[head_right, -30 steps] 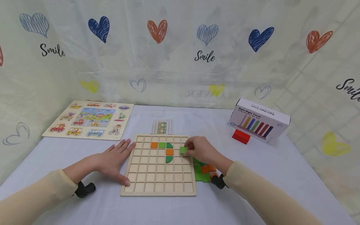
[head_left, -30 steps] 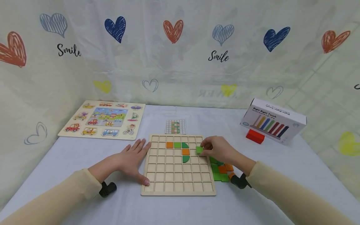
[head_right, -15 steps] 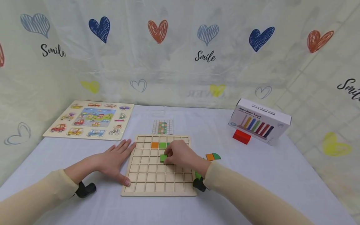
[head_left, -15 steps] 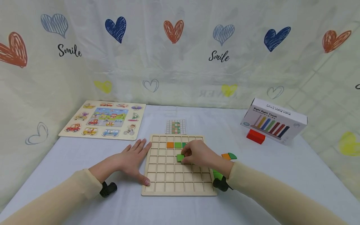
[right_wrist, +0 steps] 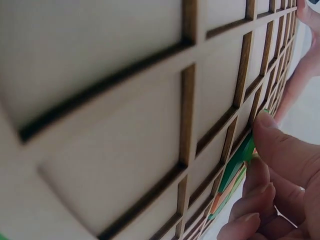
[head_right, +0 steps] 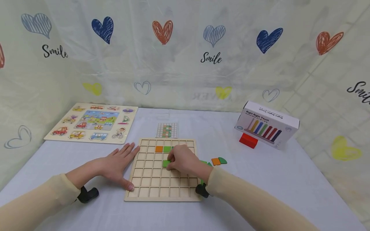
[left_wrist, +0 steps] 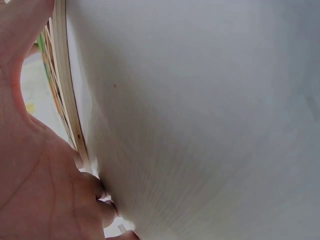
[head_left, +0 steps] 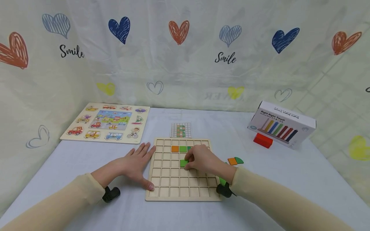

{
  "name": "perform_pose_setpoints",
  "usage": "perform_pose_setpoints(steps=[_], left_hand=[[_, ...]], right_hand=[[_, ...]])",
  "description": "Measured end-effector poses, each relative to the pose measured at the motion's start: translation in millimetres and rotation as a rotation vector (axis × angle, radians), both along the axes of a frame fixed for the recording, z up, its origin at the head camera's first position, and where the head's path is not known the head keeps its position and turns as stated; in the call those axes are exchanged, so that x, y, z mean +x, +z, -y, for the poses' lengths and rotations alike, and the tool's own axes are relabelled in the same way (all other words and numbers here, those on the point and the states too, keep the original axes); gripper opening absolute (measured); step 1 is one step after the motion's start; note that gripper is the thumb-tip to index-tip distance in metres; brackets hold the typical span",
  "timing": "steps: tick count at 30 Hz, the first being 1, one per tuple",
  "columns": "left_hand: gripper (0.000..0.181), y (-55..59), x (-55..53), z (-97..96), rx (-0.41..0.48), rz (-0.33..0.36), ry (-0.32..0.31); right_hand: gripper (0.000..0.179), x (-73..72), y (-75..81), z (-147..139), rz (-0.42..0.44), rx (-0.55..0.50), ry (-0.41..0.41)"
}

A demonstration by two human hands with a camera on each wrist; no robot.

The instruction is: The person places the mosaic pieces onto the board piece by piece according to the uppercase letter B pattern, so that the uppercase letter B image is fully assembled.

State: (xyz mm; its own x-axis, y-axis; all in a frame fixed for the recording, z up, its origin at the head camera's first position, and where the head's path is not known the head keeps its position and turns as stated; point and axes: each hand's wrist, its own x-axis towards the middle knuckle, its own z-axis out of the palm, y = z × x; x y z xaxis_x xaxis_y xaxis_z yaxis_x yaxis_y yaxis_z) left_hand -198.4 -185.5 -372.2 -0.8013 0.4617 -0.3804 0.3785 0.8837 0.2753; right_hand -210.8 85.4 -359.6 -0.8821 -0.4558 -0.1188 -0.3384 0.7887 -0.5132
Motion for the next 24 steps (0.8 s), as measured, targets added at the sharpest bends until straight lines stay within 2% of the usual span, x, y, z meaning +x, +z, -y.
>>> perform_pose_setpoints(steps=[14, 24], left_hand=[[0.142, 1.3, 0.1, -1.6, -0.004, 0.010, 0.008], [0.141, 3.8, 0.7, -2.2, 0.003, 0.012, 0.001]], right_hand=[[0.022, -1.3, -3.3, -2.5, -0.029, -0.003, 0.044], [0.018, -1.6, -3.1, -2.2, -0.031, -0.006, 0.032]])
